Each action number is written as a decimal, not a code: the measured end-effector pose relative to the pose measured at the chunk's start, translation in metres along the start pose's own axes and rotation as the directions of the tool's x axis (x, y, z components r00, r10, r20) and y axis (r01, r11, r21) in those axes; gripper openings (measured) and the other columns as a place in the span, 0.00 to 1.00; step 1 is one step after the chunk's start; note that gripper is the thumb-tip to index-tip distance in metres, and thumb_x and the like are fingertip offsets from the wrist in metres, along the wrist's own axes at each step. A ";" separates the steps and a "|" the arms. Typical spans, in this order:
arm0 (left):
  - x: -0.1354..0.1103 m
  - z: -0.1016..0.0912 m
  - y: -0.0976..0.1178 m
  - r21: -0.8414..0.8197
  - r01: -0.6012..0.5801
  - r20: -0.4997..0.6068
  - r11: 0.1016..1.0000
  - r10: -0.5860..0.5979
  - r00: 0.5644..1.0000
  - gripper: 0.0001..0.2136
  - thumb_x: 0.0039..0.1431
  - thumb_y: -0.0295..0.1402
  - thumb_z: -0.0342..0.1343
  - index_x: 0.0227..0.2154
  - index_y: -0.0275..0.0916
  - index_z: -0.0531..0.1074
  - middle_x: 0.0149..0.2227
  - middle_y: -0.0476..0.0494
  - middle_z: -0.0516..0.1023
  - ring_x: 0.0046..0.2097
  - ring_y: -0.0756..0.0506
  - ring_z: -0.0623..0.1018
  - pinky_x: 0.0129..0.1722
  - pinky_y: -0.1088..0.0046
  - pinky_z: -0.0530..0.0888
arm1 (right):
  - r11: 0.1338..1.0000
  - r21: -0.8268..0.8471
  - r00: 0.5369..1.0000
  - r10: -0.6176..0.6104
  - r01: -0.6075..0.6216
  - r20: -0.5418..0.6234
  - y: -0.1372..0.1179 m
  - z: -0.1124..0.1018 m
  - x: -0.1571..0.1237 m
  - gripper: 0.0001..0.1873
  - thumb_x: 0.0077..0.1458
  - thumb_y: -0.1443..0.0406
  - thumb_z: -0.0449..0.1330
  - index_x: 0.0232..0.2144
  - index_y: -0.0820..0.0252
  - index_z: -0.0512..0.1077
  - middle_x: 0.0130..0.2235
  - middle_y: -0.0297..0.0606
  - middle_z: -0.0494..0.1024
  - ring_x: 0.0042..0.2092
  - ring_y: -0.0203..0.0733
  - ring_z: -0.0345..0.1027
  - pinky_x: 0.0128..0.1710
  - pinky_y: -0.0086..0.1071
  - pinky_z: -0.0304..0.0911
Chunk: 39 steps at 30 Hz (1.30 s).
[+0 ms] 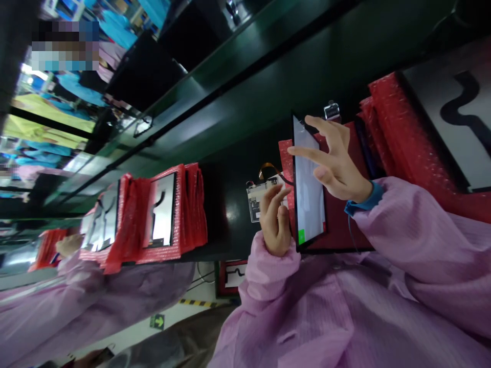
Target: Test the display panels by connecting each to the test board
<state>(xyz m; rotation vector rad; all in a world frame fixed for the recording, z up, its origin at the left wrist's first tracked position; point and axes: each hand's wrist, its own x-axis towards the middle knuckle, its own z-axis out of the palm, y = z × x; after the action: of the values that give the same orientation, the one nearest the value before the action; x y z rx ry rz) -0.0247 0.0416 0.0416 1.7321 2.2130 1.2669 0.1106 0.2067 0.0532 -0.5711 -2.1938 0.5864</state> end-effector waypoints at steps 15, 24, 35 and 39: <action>-0.047 -0.001 -0.053 0.496 -0.052 0.078 0.867 0.015 0.997 0.17 0.68 0.30 0.49 0.56 0.42 0.74 0.60 0.30 0.65 0.57 0.35 0.70 0.58 0.50 0.70 | 0.999 -0.046 0.995 0.000 -0.005 -0.096 -0.005 -0.008 0.000 0.39 0.64 0.43 0.30 0.54 0.47 0.74 0.69 0.35 0.54 0.65 0.60 0.53 0.63 0.63 0.54; -0.045 0.002 -0.053 0.511 -0.008 0.089 0.859 -0.043 0.995 0.18 0.66 0.30 0.49 0.55 0.41 0.76 0.60 0.29 0.68 0.59 0.32 0.69 0.58 0.46 0.68 | 0.999 -0.031 0.996 -0.011 0.008 -0.089 -0.003 -0.010 -0.001 0.37 0.64 0.43 0.31 0.56 0.45 0.71 0.69 0.36 0.54 0.66 0.61 0.51 0.65 0.62 0.51; -0.049 0.016 -0.029 0.227 -0.330 0.314 0.916 0.253 0.915 0.21 0.71 0.38 0.46 0.63 0.38 0.64 0.64 0.32 0.69 0.68 0.38 0.65 0.69 0.50 0.60 | 0.982 0.154 0.993 0.100 -0.107 0.056 -0.022 -0.053 -0.008 0.27 0.64 0.47 0.54 0.57 0.56 0.64 0.48 0.43 0.72 0.43 0.44 0.71 0.45 0.43 0.70; -0.049 0.021 -0.031 0.193 -0.313 0.354 0.930 0.231 0.906 0.21 0.70 0.37 0.48 0.62 0.34 0.64 0.64 0.29 0.70 0.67 0.37 0.67 0.68 0.49 0.63 | 0.898 0.091 0.902 0.427 -0.431 0.066 -0.030 -0.083 -0.024 0.30 0.55 0.51 0.64 0.57 0.50 0.62 0.38 0.38 0.73 0.32 0.42 0.71 0.33 0.40 0.67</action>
<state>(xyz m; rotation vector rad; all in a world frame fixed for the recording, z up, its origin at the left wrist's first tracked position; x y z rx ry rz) -0.0202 0.0116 -0.0127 2.2219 2.0542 0.6848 0.1829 0.1873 0.1056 -1.0074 -2.0690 0.9458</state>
